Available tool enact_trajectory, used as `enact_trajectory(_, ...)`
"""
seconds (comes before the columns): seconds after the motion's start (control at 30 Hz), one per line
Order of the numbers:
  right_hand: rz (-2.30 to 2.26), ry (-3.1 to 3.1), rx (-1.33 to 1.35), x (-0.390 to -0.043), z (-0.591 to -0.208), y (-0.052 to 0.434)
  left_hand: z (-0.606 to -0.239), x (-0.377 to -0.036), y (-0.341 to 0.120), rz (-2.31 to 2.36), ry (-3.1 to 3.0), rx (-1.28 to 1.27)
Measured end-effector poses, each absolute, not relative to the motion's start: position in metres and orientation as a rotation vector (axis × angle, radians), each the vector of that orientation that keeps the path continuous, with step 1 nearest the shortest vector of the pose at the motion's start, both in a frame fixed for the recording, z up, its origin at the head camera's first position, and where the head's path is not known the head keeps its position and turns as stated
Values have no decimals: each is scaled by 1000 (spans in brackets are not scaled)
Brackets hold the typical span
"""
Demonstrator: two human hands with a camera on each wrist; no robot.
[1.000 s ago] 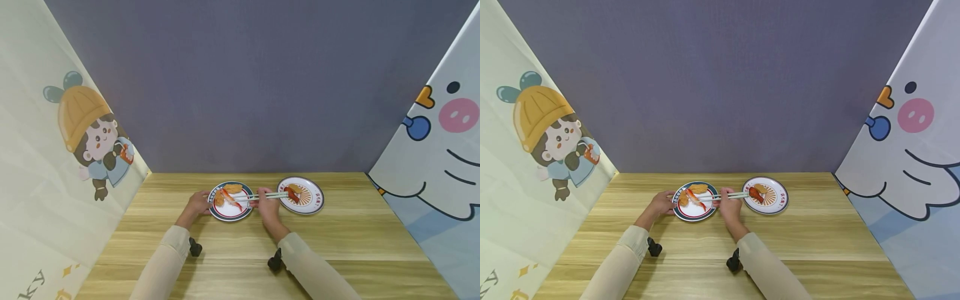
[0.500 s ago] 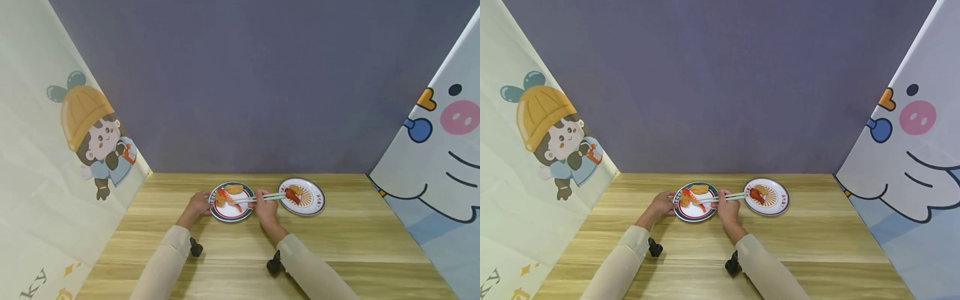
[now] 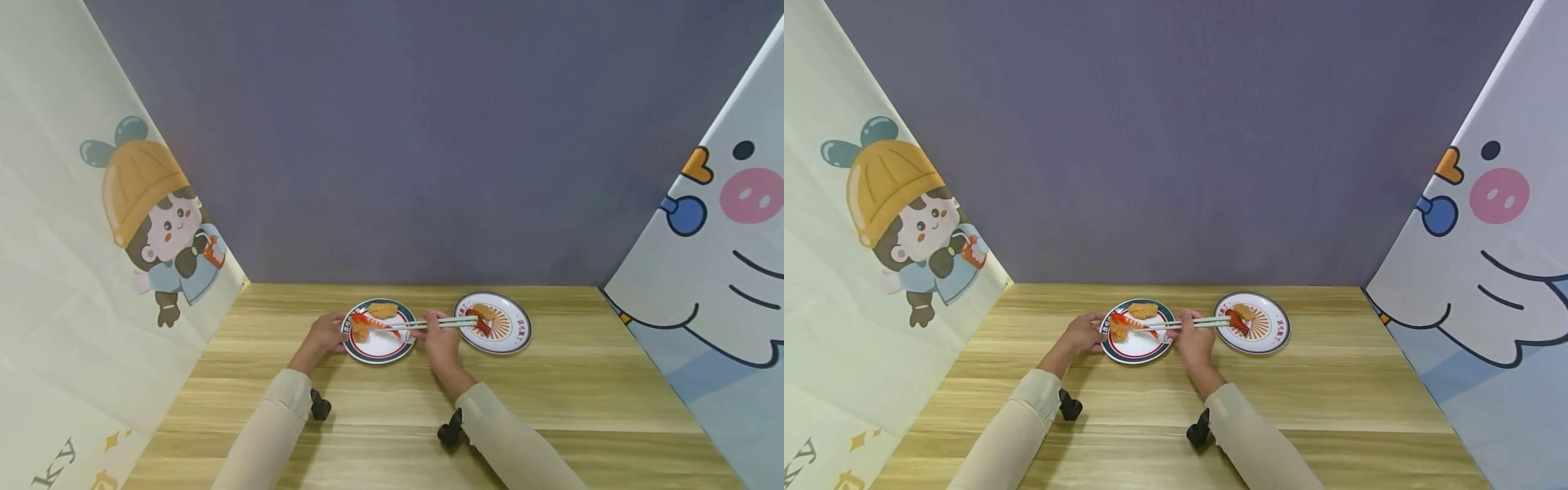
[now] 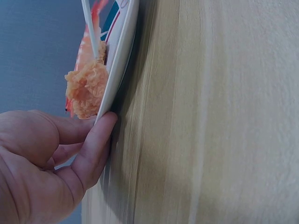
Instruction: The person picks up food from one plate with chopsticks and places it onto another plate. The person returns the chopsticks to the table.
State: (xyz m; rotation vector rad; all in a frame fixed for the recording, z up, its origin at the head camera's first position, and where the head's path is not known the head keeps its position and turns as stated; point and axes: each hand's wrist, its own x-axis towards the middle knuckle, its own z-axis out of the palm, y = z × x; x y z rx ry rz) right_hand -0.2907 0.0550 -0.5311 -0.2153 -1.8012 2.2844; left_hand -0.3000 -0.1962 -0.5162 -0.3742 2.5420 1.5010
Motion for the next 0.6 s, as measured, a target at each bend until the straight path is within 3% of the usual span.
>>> enact_trajectory(0.6, 2313, -1750, -306, -294, -527, 74, -512, -295, -195, 1549, 2490, -351)
